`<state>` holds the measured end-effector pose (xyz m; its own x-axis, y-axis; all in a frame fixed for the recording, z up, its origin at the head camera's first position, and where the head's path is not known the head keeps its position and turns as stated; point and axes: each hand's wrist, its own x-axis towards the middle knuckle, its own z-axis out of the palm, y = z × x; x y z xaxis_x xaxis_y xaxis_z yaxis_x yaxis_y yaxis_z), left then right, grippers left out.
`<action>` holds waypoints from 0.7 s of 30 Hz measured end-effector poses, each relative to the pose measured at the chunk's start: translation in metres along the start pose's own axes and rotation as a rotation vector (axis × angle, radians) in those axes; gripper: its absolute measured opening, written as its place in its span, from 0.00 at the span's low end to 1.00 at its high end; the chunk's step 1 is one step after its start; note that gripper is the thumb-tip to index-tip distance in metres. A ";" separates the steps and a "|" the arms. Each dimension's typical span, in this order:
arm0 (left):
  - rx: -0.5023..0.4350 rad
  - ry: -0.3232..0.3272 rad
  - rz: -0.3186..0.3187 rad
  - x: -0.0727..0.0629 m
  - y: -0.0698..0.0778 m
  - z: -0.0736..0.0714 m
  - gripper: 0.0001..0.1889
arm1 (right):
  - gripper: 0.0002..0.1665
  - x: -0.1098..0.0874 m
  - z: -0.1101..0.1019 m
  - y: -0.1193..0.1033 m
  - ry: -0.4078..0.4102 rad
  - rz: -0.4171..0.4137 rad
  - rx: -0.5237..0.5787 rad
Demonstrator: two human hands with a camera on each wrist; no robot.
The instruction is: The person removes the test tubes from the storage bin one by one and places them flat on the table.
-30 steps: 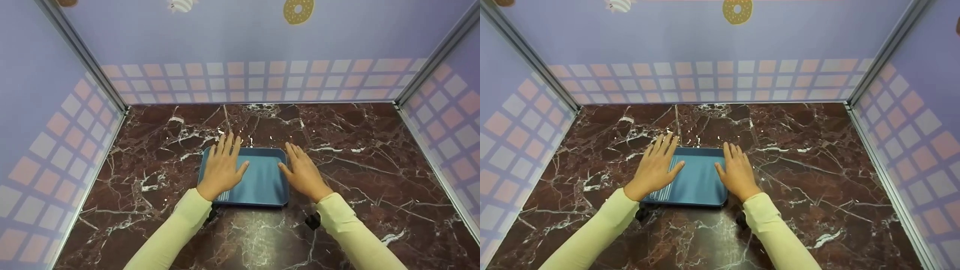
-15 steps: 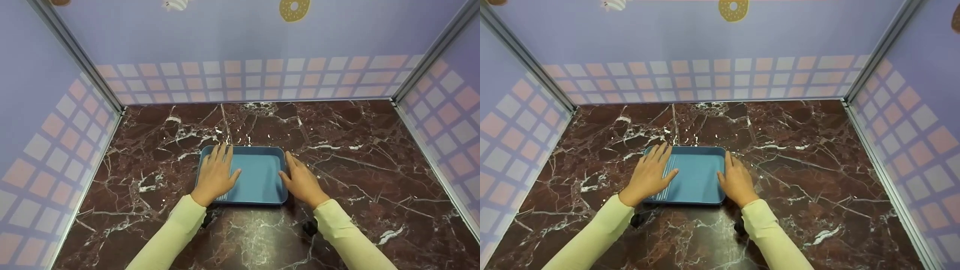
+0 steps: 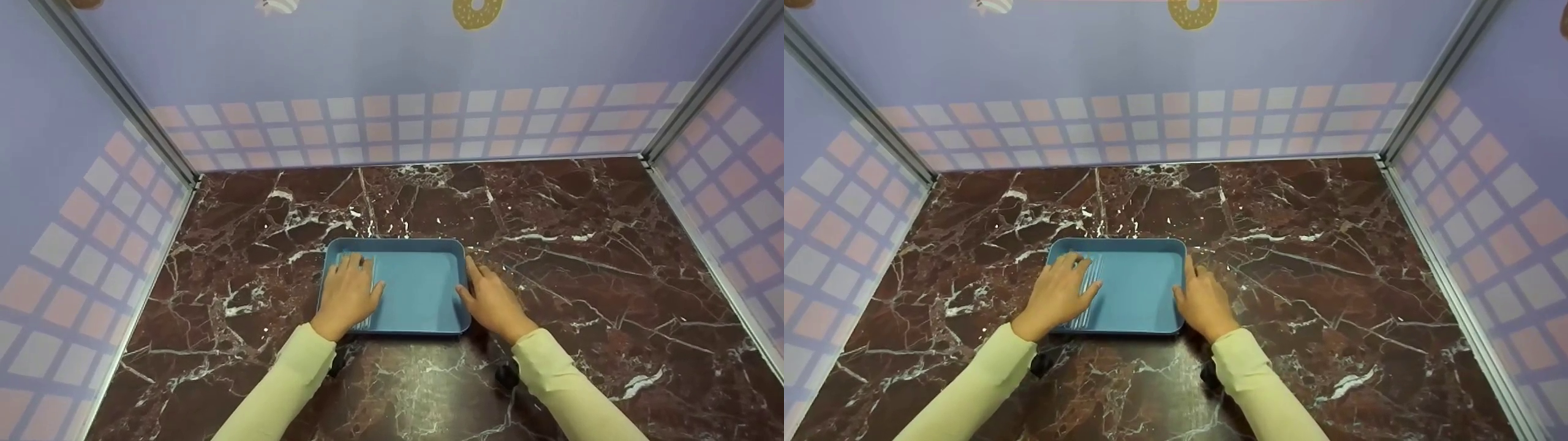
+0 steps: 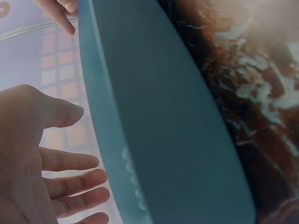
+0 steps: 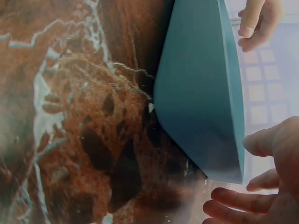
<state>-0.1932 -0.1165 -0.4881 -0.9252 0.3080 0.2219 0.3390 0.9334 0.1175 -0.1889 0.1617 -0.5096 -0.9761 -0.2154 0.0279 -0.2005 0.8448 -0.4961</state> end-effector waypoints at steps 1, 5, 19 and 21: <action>0.001 -0.003 -0.003 -0.001 -0.001 0.001 0.23 | 0.42 0.000 0.001 0.000 -0.004 0.002 -0.003; 0.001 0.012 0.000 -0.003 -0.003 0.005 0.21 | 0.41 -0.001 0.003 0.001 -0.012 -0.013 0.010; 0.032 0.052 -0.001 -0.005 -0.007 0.018 0.18 | 0.42 -0.002 0.013 -0.001 -0.022 -0.002 -0.007; 0.030 0.052 -0.002 -0.005 -0.007 0.019 0.17 | 0.41 -0.003 0.014 -0.001 -0.009 -0.013 -0.017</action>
<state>-0.1944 -0.1206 -0.5085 -0.9156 0.2967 0.2713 0.3308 0.9395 0.0890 -0.1845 0.1545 -0.5212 -0.9727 -0.2305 0.0263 -0.2144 0.8501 -0.4811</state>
